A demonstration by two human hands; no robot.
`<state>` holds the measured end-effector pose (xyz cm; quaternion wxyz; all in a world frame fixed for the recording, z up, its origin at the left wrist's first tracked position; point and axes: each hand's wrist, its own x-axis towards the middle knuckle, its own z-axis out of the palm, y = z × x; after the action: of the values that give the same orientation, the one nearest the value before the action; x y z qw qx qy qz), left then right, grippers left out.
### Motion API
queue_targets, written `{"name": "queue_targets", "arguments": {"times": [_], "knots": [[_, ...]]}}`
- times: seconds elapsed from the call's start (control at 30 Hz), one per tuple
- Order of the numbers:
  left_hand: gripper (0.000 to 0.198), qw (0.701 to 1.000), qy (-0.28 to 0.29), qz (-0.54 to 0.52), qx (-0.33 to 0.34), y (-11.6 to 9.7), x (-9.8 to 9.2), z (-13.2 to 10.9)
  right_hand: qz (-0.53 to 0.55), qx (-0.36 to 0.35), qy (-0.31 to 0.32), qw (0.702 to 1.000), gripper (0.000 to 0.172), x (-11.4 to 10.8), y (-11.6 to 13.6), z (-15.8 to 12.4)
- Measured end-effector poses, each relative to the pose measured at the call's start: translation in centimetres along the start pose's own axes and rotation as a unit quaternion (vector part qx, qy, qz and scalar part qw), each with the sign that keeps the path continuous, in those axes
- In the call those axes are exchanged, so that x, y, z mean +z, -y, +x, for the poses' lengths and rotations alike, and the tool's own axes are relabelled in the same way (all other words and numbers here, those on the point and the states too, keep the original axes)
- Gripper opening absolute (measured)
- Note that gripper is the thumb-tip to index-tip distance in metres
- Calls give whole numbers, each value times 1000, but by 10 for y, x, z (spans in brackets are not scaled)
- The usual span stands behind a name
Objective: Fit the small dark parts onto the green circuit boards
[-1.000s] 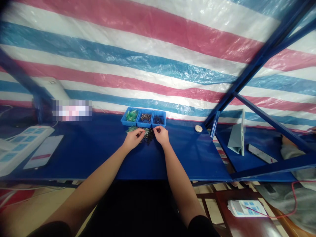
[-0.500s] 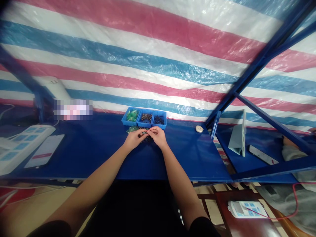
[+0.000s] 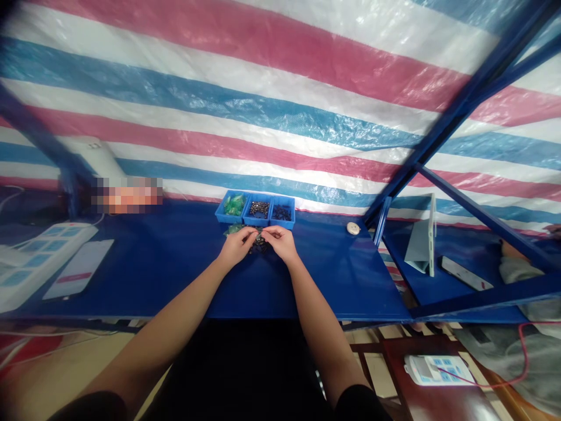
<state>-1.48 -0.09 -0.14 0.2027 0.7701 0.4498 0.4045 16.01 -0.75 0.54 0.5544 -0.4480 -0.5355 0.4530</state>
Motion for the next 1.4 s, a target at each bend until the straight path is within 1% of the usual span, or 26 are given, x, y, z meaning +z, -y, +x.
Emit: {"name": "queue_targets", "arguments": {"times": [0.23,0.5,0.67,0.87,1.0,1.23,1.4], "knots": [[28,1000,-9,-14,-12,-1,1,0,3,-2,-14,1000,31,-1,0,0],[26,1000,-6,-16,5,-4,-2,0,0,4,8,1000,33,0,3,-2],[28,1000,1,-12,-1,-5,-3,0,-2,7,21,1000,34,1,2,-3],[27,1000,-11,-23,-10,-2,1,0,5,7,4,1000,31,0,2,-2],[25,1000,-7,-19,-2,0,2,1,1,9,16,1000,32,0,1,-2],[26,1000,4,-23,-3,0,1,1,13,-4,22,1000,34,1,-4,-2],[24,999,10,-42,-7,-1,1,0,-1,-2,6,1000,30,0,-1,-1]]}}
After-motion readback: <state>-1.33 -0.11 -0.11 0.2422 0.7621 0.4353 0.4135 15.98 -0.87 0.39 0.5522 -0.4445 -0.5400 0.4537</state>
